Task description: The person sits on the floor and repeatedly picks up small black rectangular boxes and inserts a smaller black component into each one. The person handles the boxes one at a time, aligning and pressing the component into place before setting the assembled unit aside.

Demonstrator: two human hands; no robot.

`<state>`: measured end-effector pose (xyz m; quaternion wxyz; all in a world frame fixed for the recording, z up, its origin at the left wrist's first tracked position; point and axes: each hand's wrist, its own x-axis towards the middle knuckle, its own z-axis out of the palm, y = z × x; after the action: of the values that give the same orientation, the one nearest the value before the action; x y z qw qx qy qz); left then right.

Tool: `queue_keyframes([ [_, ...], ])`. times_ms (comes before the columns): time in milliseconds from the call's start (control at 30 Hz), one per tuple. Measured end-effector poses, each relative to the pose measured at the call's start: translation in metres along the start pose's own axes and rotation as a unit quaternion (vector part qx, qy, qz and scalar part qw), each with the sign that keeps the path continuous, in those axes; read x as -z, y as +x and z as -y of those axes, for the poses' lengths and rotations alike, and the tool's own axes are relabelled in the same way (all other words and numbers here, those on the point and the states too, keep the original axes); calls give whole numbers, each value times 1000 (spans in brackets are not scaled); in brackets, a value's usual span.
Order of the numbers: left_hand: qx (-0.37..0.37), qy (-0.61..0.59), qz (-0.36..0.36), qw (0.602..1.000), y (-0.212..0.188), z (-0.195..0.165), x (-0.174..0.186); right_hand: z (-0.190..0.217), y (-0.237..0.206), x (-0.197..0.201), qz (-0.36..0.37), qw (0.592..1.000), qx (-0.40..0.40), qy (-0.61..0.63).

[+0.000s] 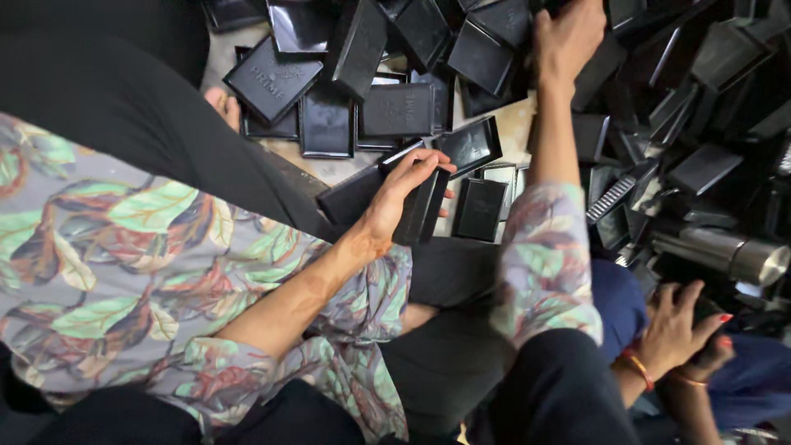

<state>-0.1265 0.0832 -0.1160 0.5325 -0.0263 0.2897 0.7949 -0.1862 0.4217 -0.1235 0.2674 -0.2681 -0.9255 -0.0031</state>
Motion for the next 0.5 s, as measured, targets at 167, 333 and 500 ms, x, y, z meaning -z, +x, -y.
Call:
queue_keyframes([
  [167,-18,2,-51,999,3,1,-2,56,-57,105,15,872,-200,446],
  [333,-22,-98,-52,994,6,-7,-6,116,-155,173,83,679,-332,650],
  [500,-46,-68,-12,997,-3,-10,-8,154,-213,181,139,817,-267,492],
])
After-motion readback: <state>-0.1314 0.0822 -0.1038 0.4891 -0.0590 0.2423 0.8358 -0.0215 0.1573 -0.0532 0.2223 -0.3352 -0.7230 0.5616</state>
